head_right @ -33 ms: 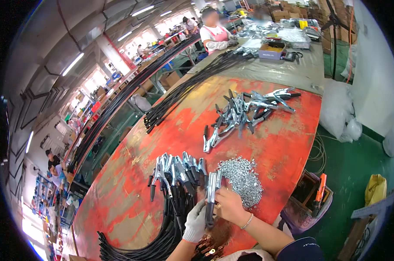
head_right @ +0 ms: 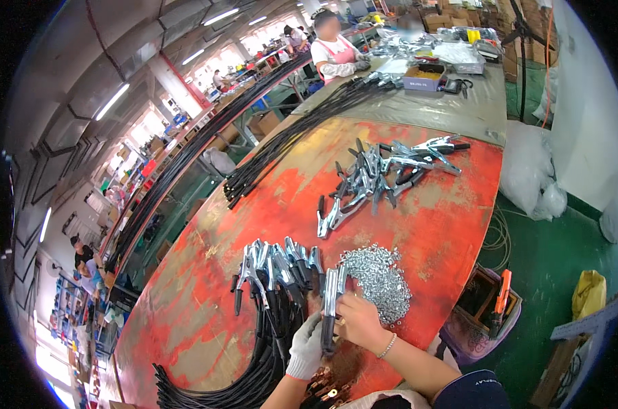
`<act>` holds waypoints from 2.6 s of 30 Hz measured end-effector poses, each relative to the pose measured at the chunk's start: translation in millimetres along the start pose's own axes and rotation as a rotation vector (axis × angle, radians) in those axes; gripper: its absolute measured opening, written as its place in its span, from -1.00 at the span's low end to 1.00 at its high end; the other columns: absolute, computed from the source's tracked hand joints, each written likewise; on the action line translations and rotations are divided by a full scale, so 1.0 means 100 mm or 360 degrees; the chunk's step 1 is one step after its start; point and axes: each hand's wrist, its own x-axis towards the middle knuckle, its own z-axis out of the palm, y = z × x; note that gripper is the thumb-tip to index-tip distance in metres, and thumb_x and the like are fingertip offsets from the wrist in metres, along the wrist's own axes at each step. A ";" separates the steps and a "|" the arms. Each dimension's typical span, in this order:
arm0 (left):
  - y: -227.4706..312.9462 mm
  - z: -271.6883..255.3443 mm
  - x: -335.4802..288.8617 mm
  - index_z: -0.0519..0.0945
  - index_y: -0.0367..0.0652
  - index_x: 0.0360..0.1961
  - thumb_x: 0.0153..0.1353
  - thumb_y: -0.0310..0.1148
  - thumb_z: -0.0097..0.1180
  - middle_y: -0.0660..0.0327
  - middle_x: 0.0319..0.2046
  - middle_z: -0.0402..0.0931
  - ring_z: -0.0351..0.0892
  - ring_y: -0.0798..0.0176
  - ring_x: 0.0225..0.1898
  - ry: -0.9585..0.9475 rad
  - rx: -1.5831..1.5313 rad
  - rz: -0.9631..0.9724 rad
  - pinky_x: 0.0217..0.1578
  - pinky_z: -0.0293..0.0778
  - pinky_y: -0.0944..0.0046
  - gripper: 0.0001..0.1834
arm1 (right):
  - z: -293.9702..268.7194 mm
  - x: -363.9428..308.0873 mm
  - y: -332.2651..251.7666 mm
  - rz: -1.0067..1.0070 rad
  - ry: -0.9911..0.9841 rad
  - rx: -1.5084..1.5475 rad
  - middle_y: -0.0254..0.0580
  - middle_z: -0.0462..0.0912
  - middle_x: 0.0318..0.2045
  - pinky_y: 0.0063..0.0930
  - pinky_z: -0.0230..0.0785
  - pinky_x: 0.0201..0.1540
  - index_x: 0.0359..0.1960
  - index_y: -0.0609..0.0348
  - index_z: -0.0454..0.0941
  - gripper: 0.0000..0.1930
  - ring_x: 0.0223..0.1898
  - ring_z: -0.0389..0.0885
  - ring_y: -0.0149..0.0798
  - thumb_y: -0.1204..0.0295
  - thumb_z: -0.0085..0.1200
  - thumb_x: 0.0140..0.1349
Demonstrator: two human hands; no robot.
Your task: Attaching metal alligator clips to the ends of insulated electrical cables.
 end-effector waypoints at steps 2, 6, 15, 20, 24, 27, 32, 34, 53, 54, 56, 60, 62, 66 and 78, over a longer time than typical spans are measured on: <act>-0.06 -0.01 0.03 0.44 -0.26 0.16 0.43 -0.40 -0.11 0.31 -0.34 0.55 0.51 0.47 -0.40 -0.0015 0.0005 -0.0011 -0.42 0.44 0.46 -0.66 | -0.01 0.00 0.00 0.0028 -0.0007 -0.0007 -0.22 0.49 -0.40 -0.28 0.42 -0.35 -0.41 0.09 0.54 -0.75 -0.36 0.53 -0.12 0.41 0.33 -0.16; -0.06 -0.02 0.04 0.43 -0.29 0.17 0.42 -0.42 -0.12 0.24 -0.25 0.56 0.51 0.44 -0.30 -0.0057 0.0011 -0.0045 -0.32 0.43 0.45 -0.65 | -0.05 -0.01 0.01 0.0078 -0.0058 -0.0064 -0.21 0.47 -0.40 -0.29 0.41 -0.34 -0.42 0.12 0.50 -0.73 -0.35 0.53 -0.11 0.37 0.32 -0.15; 0.09 0.03 -0.02 0.39 -0.38 0.20 0.41 -0.47 -0.14 0.18 -0.05 0.54 0.49 0.42 -0.10 -0.0021 -0.0103 -0.0162 -0.07 0.41 0.43 -0.62 | -0.07 0.00 -0.01 0.0003 -0.0065 -0.0108 -0.22 0.50 -0.36 -0.29 0.41 -0.30 -0.42 0.11 0.50 -0.72 -0.31 0.54 -0.11 0.37 0.32 -0.16; 0.11 0.06 -0.02 0.38 -0.38 0.21 0.41 -0.48 -0.13 0.17 -0.04 0.53 0.48 0.41 -0.07 0.0011 -0.0090 -0.0148 -0.04 0.41 0.44 -0.61 | -0.06 0.00 0.01 -0.0056 -0.0033 -0.0058 -0.22 0.49 -0.36 -0.31 0.40 -0.31 -0.42 0.11 0.51 -0.73 -0.30 0.54 -0.12 0.41 0.31 -0.19; 0.00 0.00 0.02 0.43 -0.26 0.19 0.41 -0.42 -0.10 0.30 -0.30 0.53 0.50 0.48 -0.42 0.0013 -0.0041 -0.0101 -0.51 0.44 0.47 -0.64 | -0.06 0.02 -0.03 -0.0013 -0.0011 -0.0126 -0.23 0.49 -0.36 -0.30 0.41 -0.31 -0.42 0.11 0.50 -0.72 -0.30 0.54 -0.12 0.42 0.30 -0.21; -0.04 -0.01 0.02 0.43 -0.24 0.19 0.41 -0.42 -0.11 0.30 -0.32 0.52 0.48 0.48 -0.44 0.0028 -0.0017 -0.0048 -0.51 0.43 0.47 -0.64 | -0.06 0.01 -0.02 -0.0046 -0.0009 -0.0107 -0.23 0.49 -0.36 -0.30 0.42 -0.30 -0.42 0.12 0.50 -0.72 -0.30 0.54 -0.12 0.41 0.30 -0.21; 0.02 0.02 0.01 0.42 -0.24 0.19 0.42 -0.42 -0.13 0.31 -0.34 0.51 0.46 0.49 -0.45 0.0005 0.0062 0.0011 -0.52 0.42 0.47 -0.64 | -0.08 -0.01 0.01 -0.0056 -0.0053 -0.0114 -0.23 0.50 -0.34 -0.29 0.42 -0.28 -0.42 0.13 0.49 -0.72 -0.29 0.54 -0.12 0.40 0.30 -0.21; 0.04 0.01 -0.01 0.42 -0.25 0.19 0.43 -0.42 -0.13 0.31 -0.34 0.51 0.46 0.50 -0.45 -0.0011 0.0056 0.0009 -0.51 0.42 0.47 -0.64 | -0.08 0.00 -0.02 -0.0033 -0.0055 -0.0140 -0.22 0.50 -0.33 -0.29 0.41 -0.27 -0.43 0.13 0.49 -0.72 -0.27 0.54 -0.12 0.39 0.30 -0.20; 0.18 0.02 -0.02 0.38 -0.27 0.22 0.42 -0.45 -0.13 0.30 -0.27 0.50 0.46 0.51 -0.39 0.0022 -0.0037 -0.0024 -0.42 0.43 0.47 -0.62 | -0.14 0.05 -0.06 -0.0178 -0.0033 -0.0070 -0.27 0.54 -0.37 -0.34 0.43 -0.34 -0.43 0.05 0.52 -0.77 -0.34 0.57 -0.16 0.44 0.28 -0.19; 0.17 0.00 -0.03 0.38 -0.27 0.22 0.42 -0.45 -0.13 0.30 -0.27 0.50 0.46 0.51 -0.39 0.0026 -0.0048 -0.0038 -0.42 0.44 0.47 -0.62 | -0.15 0.05 -0.07 -0.0173 -0.0002 -0.0058 -0.28 0.54 -0.37 -0.35 0.44 -0.33 -0.43 0.05 0.53 -0.77 -0.34 0.57 -0.16 0.43 0.29 -0.18; 0.18 -0.01 -0.03 0.38 -0.27 0.22 0.42 -0.45 -0.14 0.30 -0.26 0.50 0.46 0.51 -0.39 0.0075 -0.0080 -0.0032 -0.41 0.44 0.47 -0.62 | -0.16 0.08 -0.09 -0.0165 0.0060 -0.0029 -0.28 0.55 -0.38 -0.37 0.44 -0.33 -0.42 0.05 0.54 -0.78 -0.35 0.57 -0.17 0.42 0.30 -0.16; 0.10 -0.08 0.00 0.38 -0.28 0.22 0.42 -0.47 -0.14 0.28 -0.23 0.51 0.47 0.50 -0.36 0.0009 0.0099 0.0039 -0.38 0.45 0.47 -0.63 | -0.14 0.04 -0.06 -0.0151 -0.0165 -0.0095 -0.30 0.55 -0.28 -0.33 0.46 -0.28 -0.39 0.05 0.56 -0.76 -0.30 0.58 -0.15 0.39 0.31 -0.14; 0.07 -0.04 0.00 0.39 -0.32 0.19 0.41 -0.49 -0.14 0.26 -0.18 0.53 0.49 0.49 -0.27 0.0045 0.0097 0.0134 -0.28 0.45 0.49 -0.64 | -0.16 0.01 -0.06 -0.0057 -0.0195 -0.0082 -0.32 0.55 -0.25 -0.33 0.46 -0.27 -0.39 0.05 0.56 -0.74 -0.25 0.58 -0.15 0.39 0.31 -0.17; 0.21 0.01 -0.05 0.41 -0.34 0.18 0.39 -0.48 -0.12 0.28 -0.22 0.52 0.45 0.51 -0.29 0.0061 0.0274 0.0101 -0.27 0.42 0.48 -0.63 | -0.19 0.04 -0.07 -0.0099 -0.0155 -0.0108 -0.34 0.56 -0.31 -0.31 0.45 -0.32 -0.40 0.04 0.55 -0.73 -0.32 0.56 -0.16 0.43 0.32 -0.22; 0.22 0.03 -0.09 0.41 -0.36 0.19 0.37 -0.47 -0.07 0.27 -0.30 0.52 0.45 0.51 -0.39 0.0069 0.0227 0.0083 -0.36 0.42 0.46 -0.61 | -0.16 0.03 -0.05 -0.0176 -0.0069 -0.0042 -0.32 0.49 -0.47 -0.37 0.33 -0.46 -0.30 -0.04 0.67 -0.72 -0.48 0.46 -0.22 0.45 0.34 -0.13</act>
